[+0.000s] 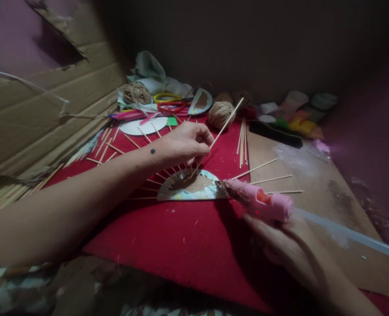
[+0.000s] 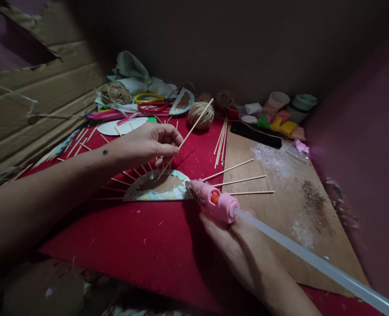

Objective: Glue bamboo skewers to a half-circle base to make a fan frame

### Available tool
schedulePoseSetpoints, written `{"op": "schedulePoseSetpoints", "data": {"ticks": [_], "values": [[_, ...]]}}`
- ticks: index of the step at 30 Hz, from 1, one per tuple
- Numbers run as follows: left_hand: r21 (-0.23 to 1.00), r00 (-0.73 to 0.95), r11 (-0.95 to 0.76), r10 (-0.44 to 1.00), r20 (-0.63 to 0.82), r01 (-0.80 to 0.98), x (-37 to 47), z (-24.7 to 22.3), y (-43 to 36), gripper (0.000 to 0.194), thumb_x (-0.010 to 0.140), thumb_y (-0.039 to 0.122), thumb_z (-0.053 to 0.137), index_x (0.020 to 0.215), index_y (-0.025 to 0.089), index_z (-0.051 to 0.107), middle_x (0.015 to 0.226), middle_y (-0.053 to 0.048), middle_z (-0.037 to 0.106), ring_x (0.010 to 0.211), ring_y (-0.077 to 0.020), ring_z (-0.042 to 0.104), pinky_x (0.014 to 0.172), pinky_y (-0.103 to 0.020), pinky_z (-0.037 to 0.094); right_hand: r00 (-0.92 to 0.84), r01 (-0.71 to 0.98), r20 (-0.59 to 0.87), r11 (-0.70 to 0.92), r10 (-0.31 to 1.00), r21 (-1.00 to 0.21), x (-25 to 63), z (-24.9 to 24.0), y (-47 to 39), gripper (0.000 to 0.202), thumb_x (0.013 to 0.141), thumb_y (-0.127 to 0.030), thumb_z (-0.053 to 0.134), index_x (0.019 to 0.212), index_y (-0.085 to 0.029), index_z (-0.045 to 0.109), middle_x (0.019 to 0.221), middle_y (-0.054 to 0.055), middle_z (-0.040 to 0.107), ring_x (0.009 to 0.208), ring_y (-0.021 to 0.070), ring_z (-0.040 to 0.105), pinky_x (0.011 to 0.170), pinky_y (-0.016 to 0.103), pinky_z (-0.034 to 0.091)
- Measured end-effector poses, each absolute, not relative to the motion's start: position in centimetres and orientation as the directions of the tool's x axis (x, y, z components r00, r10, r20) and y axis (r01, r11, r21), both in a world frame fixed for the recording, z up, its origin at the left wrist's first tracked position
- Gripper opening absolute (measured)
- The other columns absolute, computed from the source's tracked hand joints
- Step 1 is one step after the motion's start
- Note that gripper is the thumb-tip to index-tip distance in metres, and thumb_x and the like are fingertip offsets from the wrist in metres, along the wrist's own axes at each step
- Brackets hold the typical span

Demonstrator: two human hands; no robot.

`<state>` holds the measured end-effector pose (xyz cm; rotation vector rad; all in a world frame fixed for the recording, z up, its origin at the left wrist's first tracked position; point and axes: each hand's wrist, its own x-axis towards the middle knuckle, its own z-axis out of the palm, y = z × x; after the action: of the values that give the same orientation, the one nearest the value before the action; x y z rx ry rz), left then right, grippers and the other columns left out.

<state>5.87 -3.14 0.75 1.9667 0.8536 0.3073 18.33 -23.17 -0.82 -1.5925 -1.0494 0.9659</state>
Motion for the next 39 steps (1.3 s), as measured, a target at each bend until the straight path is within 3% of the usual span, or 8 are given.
{"op": "schedulePoseSetpoints", "data": {"ticks": [6,11,16,21,25,30,34,39], "values": [[0.853,0.736,-0.318,0.669,-0.108,0.414,5.88,0.56,-2.99,0.018,0.077,-0.001,0.056,0.089,0.012,0.059,0.049,0.003,0.055,0.039,-0.0076,0.050,0.046,-0.024,0.036,0.277,0.146,-0.139,-0.185,0.951,-0.972,18.12,-1.44,-23.14,0.044,0.073,-0.027,0.071,0.117,-0.025,0.067,0.093,0.006,0.073,0.086,0.0266,0.068,0.057,0.029,0.058],[0.871,0.744,-0.284,0.655,-0.130,0.402,5.83,0.78,-3.05,0.017,0.078,-0.001,0.056,0.089,0.011,0.057,0.051,0.003,0.054,0.039,-0.0062,0.049,0.045,-0.022,0.035,0.203,0.276,-0.142,-0.196,0.969,-0.941,18.37,-1.35,-23.04,0.042,0.083,-0.030,0.061,0.125,-0.029,0.061,0.111,0.005,0.069,0.093,0.0266,0.067,0.065,0.032,0.058],[0.863,0.745,-0.280,0.649,-0.154,0.421,5.73,1.00,-3.12,0.016,0.079,0.001,0.056,0.092,0.011,0.057,0.053,0.003,0.054,0.040,-0.0061,0.049,0.046,-0.021,0.035,0.277,0.293,-0.145,-0.228,0.950,-0.929,18.43,-0.81,-23.34,0.042,0.082,-0.032,0.062,0.123,-0.024,0.063,0.081,0.007,0.070,0.085,0.0264,0.066,0.062,0.032,0.056],[0.865,0.748,-0.280,0.647,-0.150,0.416,5.71,0.75,-3.01,0.016,0.079,0.002,0.056,0.093,0.011,0.058,0.054,0.002,0.055,0.042,-0.0064,0.049,0.047,-0.023,0.035,0.312,0.195,-0.303,-0.372,0.901,-0.907,18.64,-1.22,-23.89,0.052,0.084,-0.037,0.060,0.133,-0.025,0.052,0.059,-0.001,0.054,0.046,0.0107,0.047,0.037,0.020,0.037],[0.865,0.748,-0.279,0.647,-0.152,0.417,5.70,0.75,-3.06,0.018,0.079,0.001,0.056,0.094,0.011,0.058,0.054,0.002,0.055,0.042,-0.0067,0.049,0.048,-0.023,0.035,0.292,0.158,-0.350,-0.406,0.890,-0.900,18.70,-1.23,-23.83,0.054,0.083,-0.038,0.060,0.135,-0.024,0.050,0.057,-0.003,0.050,0.040,0.0066,0.033,0.032,0.019,0.024],[0.859,0.745,-0.281,0.648,-0.159,0.428,5.76,0.84,-3.20,0.018,0.080,0.002,0.056,0.095,0.011,0.059,0.053,0.002,0.054,0.043,-0.0061,0.048,0.048,-0.023,0.035,0.309,0.235,-0.246,-0.325,0.919,-0.916,18.41,-0.89,-23.40,0.048,0.083,-0.035,0.060,0.130,-0.024,0.057,0.058,-0.001,0.056,0.041,0.0097,0.043,0.036,0.021,0.036],[0.860,0.745,-0.273,0.645,-0.170,0.432,5.79,0.92,-3.33,0.020,0.080,0.001,0.055,0.098,0.010,0.058,0.052,0.002,0.055,0.043,-0.0059,0.048,0.048,-0.023,0.035,0.327,0.327,-0.140,-0.251,0.935,-0.911,18.17,-0.70,-23.20,0.043,0.081,-0.032,0.062,0.124,-0.026,0.063,0.062,0.002,0.062,0.060,0.0186,0.061,0.049,0.027,0.050],[0.858,0.741,-0.279,0.651,-0.161,0.432,5.80,1.07,-3.44,0.019,0.078,0.000,0.054,0.094,0.011,0.058,0.050,0.004,0.053,0.041,-0.0058,0.048,0.047,-0.022,0.034,0.287,0.355,-0.098,-0.201,0.953,-0.913,17.94,-0.63,-23.00,0.039,0.080,-0.027,0.063,0.118,-0.026,0.067,0.075,0.005,0.068,0.079,0.0240,0.067,0.057,0.029,0.056]]}}
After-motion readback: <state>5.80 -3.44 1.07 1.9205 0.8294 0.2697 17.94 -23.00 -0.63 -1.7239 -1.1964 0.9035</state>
